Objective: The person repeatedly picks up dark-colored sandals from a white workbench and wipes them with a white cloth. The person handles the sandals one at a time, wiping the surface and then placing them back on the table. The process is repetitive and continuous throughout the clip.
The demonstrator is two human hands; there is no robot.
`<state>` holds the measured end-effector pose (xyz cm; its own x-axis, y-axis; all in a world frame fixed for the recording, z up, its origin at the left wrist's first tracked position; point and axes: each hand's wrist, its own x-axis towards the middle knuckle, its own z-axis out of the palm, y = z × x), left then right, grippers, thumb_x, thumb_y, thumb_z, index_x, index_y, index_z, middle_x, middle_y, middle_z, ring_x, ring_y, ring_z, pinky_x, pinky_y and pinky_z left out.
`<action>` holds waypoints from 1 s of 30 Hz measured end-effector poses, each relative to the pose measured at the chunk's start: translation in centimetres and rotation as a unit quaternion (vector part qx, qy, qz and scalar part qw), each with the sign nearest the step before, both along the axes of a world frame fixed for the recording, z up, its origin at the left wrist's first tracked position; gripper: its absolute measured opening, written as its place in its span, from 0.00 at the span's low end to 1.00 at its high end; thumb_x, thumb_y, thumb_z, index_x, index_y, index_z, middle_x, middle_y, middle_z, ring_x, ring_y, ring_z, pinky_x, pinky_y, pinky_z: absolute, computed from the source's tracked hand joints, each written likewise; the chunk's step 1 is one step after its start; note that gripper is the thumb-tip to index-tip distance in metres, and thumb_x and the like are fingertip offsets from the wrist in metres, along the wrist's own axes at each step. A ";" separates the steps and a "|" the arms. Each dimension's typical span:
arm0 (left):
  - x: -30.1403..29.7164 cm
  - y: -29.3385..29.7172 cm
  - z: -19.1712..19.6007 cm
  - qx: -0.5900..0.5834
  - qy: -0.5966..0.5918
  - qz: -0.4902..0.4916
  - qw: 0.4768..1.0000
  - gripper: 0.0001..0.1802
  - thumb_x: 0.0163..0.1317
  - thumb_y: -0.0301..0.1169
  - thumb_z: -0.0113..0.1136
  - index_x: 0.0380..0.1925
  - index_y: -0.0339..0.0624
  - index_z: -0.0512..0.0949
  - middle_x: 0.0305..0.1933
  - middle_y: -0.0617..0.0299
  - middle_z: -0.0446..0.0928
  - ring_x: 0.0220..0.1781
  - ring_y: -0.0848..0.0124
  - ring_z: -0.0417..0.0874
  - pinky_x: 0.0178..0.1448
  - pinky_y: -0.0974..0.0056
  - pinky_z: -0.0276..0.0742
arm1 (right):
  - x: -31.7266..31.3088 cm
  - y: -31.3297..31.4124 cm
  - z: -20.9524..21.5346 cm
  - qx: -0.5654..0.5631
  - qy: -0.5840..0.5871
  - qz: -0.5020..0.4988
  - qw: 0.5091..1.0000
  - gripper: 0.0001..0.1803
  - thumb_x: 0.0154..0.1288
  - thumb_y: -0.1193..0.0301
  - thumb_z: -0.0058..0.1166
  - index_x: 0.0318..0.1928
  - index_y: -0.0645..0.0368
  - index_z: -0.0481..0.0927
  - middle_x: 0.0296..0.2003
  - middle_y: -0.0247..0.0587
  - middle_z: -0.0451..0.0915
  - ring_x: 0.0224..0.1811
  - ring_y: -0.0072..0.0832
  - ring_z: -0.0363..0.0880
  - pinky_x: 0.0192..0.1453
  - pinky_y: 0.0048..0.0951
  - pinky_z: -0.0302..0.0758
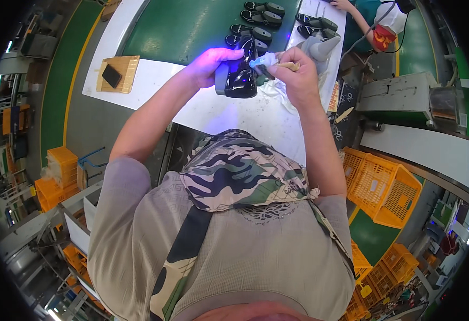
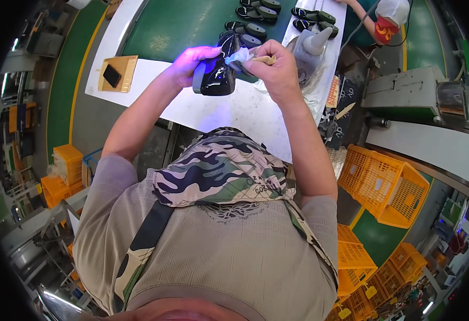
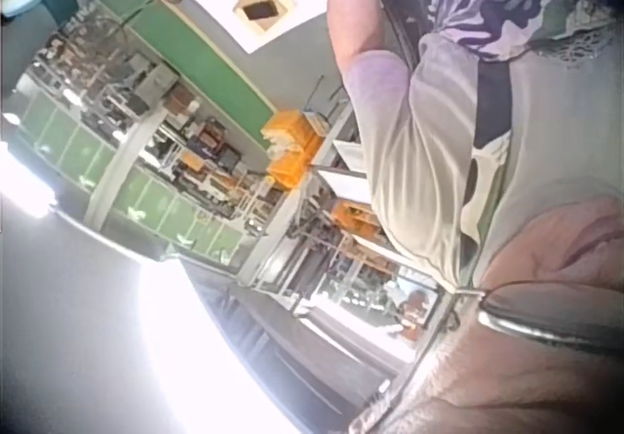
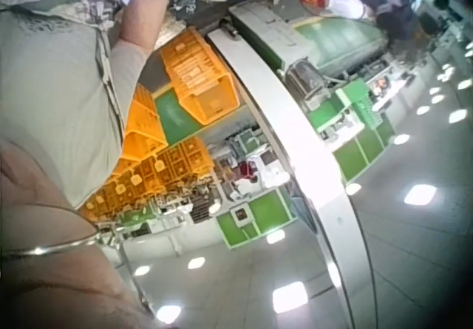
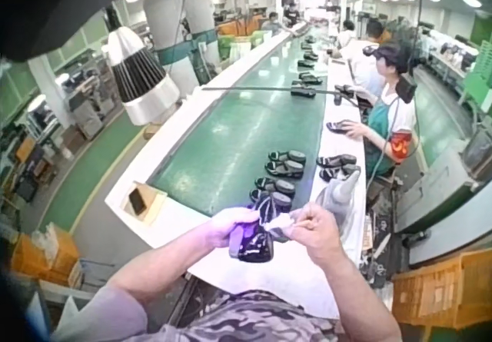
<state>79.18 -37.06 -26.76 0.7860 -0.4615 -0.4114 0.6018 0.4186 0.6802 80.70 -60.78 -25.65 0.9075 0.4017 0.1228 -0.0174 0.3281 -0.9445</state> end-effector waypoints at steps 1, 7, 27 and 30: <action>0.0 -0.3 0.4 -0.013 0.011 -0.003 1.000 0.22 0.66 0.39 0.56 0.52 0.33 0.73 0.46 0.50 0.81 0.44 0.62 0.84 0.55 0.56 0.80 | 0.0 -0.1 0.1 -0.003 -0.003 0.001 1.000 0.11 0.50 0.80 0.65 0.29 0.58 0.73 0.37 0.40 0.77 0.41 0.20 0.74 0.46 0.23 0.71; -0.1 -1.7 0.1 -0.076 0.045 0.005 0.996 0.25 0.67 0.39 0.54 0.58 0.33 0.70 0.51 0.48 0.80 0.47 0.60 0.84 0.57 0.55 0.78 | 0.5 -0.9 -0.2 -0.032 -0.035 -0.003 0.999 0.12 0.50 0.79 0.65 0.28 0.58 0.71 0.32 0.36 0.76 0.44 0.25 0.75 0.48 0.27 0.71; 0.6 -3.5 -3.0 -0.079 0.148 -0.045 0.985 0.25 0.66 0.50 0.51 0.52 0.44 0.75 0.36 0.58 0.84 0.29 0.66 0.86 0.14 0.66 0.73 | 1.8 -3.6 -0.1 -0.060 -0.103 0.024 0.993 0.14 0.52 0.80 0.64 0.29 0.57 0.69 0.40 0.42 0.78 0.39 0.19 0.73 0.43 0.23 0.71; 0.0 -3.6 -2.7 -0.103 0.154 -0.025 0.982 0.25 0.66 0.51 0.50 0.51 0.44 0.75 0.39 0.57 0.83 0.31 0.68 0.86 0.14 0.68 0.71 | 1.8 -3.2 -0.4 -0.065 -0.124 0.016 0.990 0.14 0.52 0.80 0.64 0.29 0.57 0.69 0.40 0.42 0.78 0.39 0.19 0.73 0.43 0.23 0.70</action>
